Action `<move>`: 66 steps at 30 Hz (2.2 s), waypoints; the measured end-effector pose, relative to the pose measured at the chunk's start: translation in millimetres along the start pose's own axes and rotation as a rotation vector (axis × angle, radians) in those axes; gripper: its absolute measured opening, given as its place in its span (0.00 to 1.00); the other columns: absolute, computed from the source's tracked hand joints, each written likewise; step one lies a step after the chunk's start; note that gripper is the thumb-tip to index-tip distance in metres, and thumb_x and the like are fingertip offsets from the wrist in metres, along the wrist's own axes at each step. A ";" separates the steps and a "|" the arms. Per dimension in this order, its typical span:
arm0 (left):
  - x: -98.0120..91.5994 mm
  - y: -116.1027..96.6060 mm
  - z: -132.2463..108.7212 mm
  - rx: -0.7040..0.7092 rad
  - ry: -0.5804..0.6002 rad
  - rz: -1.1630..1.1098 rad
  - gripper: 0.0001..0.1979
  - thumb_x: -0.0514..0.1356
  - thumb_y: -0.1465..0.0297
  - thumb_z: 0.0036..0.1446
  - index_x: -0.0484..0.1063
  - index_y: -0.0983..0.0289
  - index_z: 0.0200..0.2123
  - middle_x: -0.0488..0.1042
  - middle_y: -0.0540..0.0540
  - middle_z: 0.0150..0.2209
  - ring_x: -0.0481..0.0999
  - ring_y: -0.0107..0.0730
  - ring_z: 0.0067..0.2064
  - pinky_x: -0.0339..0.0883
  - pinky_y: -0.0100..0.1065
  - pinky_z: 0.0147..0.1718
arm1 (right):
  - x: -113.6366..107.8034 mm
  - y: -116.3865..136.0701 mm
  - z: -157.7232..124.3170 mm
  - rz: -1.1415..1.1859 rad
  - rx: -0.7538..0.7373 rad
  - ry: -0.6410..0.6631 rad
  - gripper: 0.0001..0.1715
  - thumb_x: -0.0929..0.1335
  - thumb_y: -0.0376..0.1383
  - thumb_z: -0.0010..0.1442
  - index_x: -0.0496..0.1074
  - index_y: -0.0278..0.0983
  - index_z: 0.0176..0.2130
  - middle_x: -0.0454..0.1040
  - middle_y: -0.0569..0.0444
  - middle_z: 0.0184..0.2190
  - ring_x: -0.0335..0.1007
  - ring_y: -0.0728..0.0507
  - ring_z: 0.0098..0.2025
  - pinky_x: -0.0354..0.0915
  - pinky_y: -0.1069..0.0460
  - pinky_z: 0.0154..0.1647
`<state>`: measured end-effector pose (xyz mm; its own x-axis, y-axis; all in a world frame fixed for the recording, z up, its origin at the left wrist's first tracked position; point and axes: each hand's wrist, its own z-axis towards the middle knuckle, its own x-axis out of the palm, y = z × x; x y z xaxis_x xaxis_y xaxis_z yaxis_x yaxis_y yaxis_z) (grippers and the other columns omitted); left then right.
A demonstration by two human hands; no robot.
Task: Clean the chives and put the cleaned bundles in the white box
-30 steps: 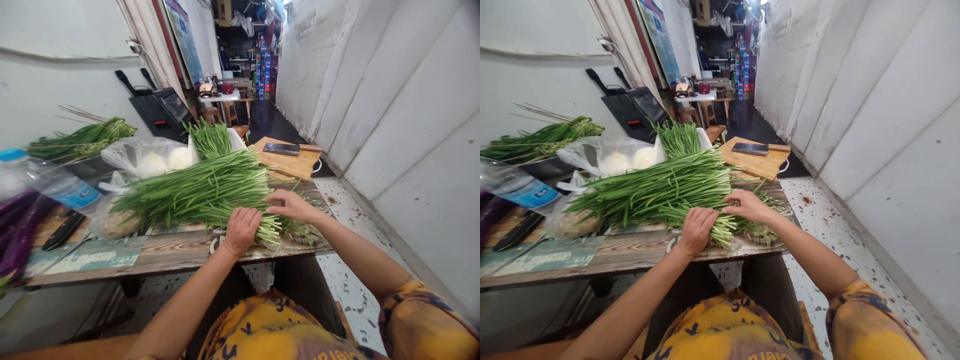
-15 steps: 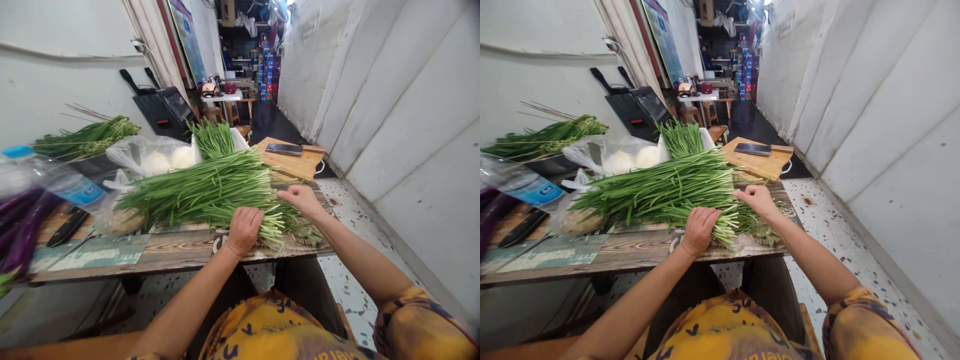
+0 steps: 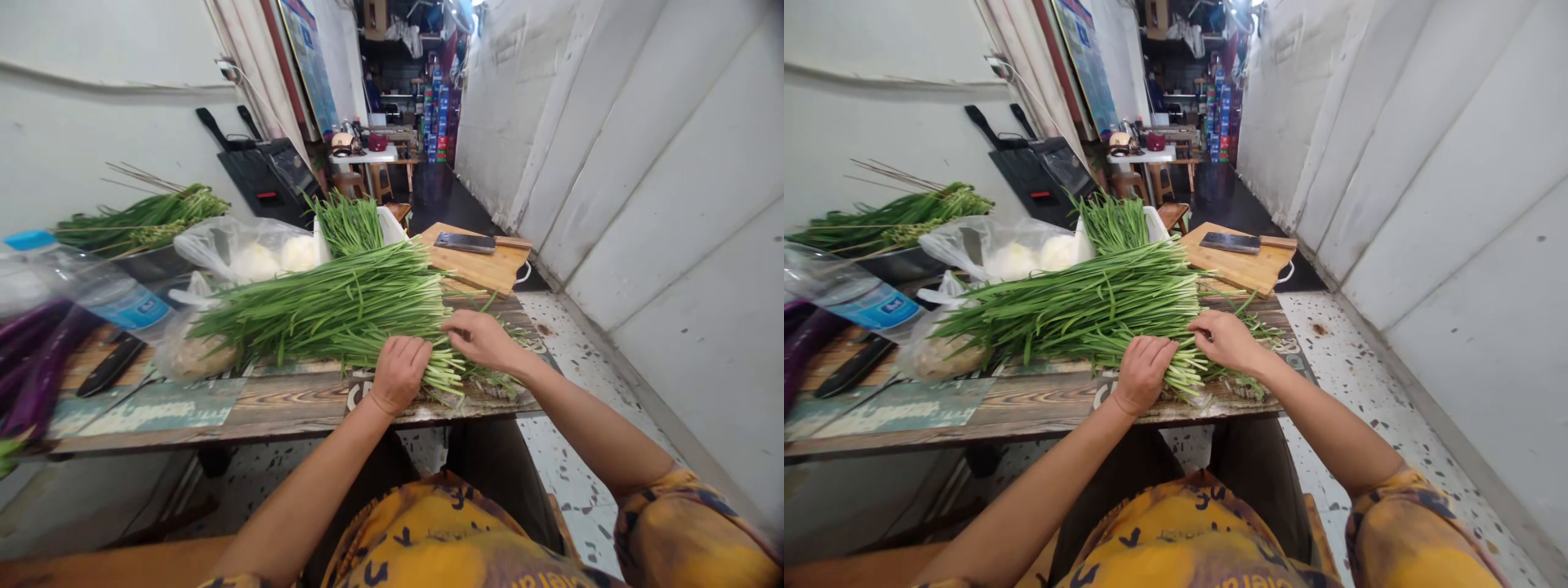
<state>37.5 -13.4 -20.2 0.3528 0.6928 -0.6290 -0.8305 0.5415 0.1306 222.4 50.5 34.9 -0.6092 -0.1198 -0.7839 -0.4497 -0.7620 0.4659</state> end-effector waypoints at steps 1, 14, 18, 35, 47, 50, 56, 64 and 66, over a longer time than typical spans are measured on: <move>0.0 0.1 -0.1 -0.002 0.004 0.000 0.13 0.47 0.75 0.61 0.69 0.67 0.42 0.74 0.61 0.38 0.69 0.37 0.39 0.59 0.39 0.40 | -0.7 0.9 0.2 0.001 -0.017 0.010 0.10 0.65 0.31 0.55 0.75 0.34 0.36 0.74 0.51 0.31 0.66 0.49 0.30 0.60 0.54 0.33; -0.1 0.3 -0.7 -0.020 0.007 -0.029 0.14 0.47 0.76 0.61 0.69 0.66 0.44 0.74 0.61 0.38 0.69 0.37 0.40 0.59 0.39 0.39 | -3.9 -33.5 1.9 0.139 0.402 -0.222 0.17 0.68 0.45 0.52 0.69 0.34 0.22 0.66 0.58 0.18 0.58 0.51 0.22 0.54 0.55 0.24; 1.0 0.1 -1.2 -0.027 0.035 -0.022 0.14 0.47 0.75 0.59 0.67 0.66 0.45 0.74 0.61 0.38 0.69 0.38 0.40 0.60 0.40 0.40 | -4.5 -43.3 10.5 -0.035 0.261 -0.130 0.18 0.66 0.43 0.56 0.68 0.34 0.21 0.66 0.57 0.19 0.59 0.50 0.24 0.55 0.54 0.27; 2.3 -0.6 -1.2 -0.065 0.004 -0.047 0.13 0.46 0.76 0.59 0.66 0.68 0.44 0.73 0.62 0.36 0.69 0.38 0.39 0.62 0.40 0.40 | 19.2 -28.8 30.0 -0.517 -0.162 -0.048 0.17 0.60 0.37 0.64 0.73 0.36 0.31 0.70 0.48 0.30 0.61 0.44 0.36 0.56 0.50 0.37; 2.3 1.3 -1.0 -0.063 -0.011 -0.066 0.11 0.48 0.75 0.60 0.67 0.68 0.43 0.75 0.61 0.38 0.70 0.39 0.43 0.62 0.38 0.42 | 13.1 -11.1 -10.9 -0.009 -0.050 0.087 0.05 0.64 0.32 0.57 0.69 0.34 0.34 0.70 0.53 0.28 0.63 0.47 0.30 0.59 0.53 0.31; 1.5 1.8 -1.4 -0.037 -0.004 -0.078 0.13 0.47 0.75 0.61 0.67 0.68 0.44 0.75 0.60 0.38 0.70 0.39 0.42 0.62 0.38 0.41 | 18.7 -8.1 -7.7 0.038 -0.023 0.221 0.06 0.62 0.33 0.59 0.67 0.35 0.33 0.69 0.54 0.28 0.61 0.49 0.29 0.57 0.54 0.30; 0.9 -0.5 -0.3 -0.023 0.043 -0.056 0.14 0.45 0.75 0.61 0.69 0.67 0.41 0.75 0.59 0.37 0.70 0.37 0.39 0.61 0.38 0.39 | -5.8 -16.3 -4.7 0.079 -0.062 0.416 0.17 0.57 0.38 0.63 0.59 0.35 0.24 0.58 0.59 0.20 0.53 0.51 0.24 0.51 0.55 0.27; 0.8 0.0 -1.9 -0.082 0.001 -0.019 0.12 0.49 0.75 0.58 0.67 0.69 0.44 0.74 0.62 0.38 0.69 0.40 0.41 0.62 0.40 0.39 | -6.5 -54.8 24.4 0.168 0.337 -0.054 0.25 0.61 0.48 0.59 0.61 0.35 0.19 0.57 0.60 0.17 0.52 0.51 0.21 0.50 0.55 0.25; 1.1 0.6 -2.1 -0.072 0.001 -0.024 0.13 0.50 0.75 0.58 0.67 0.69 0.45 0.74 0.62 0.40 0.69 0.41 0.43 0.62 0.40 0.41 | 6.1 -57.1 30.7 0.015 0.216 -0.061 0.18 0.66 0.45 0.56 0.69 0.34 0.24 0.65 0.57 0.22 0.59 0.49 0.26 0.54 0.54 0.29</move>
<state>36.5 -13.3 -22.4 0.3727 0.6791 -0.6323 -0.8505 0.5226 0.0600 224.3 112.8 16.1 -0.6523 -0.0863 -0.7530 -0.5658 -0.6056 0.5595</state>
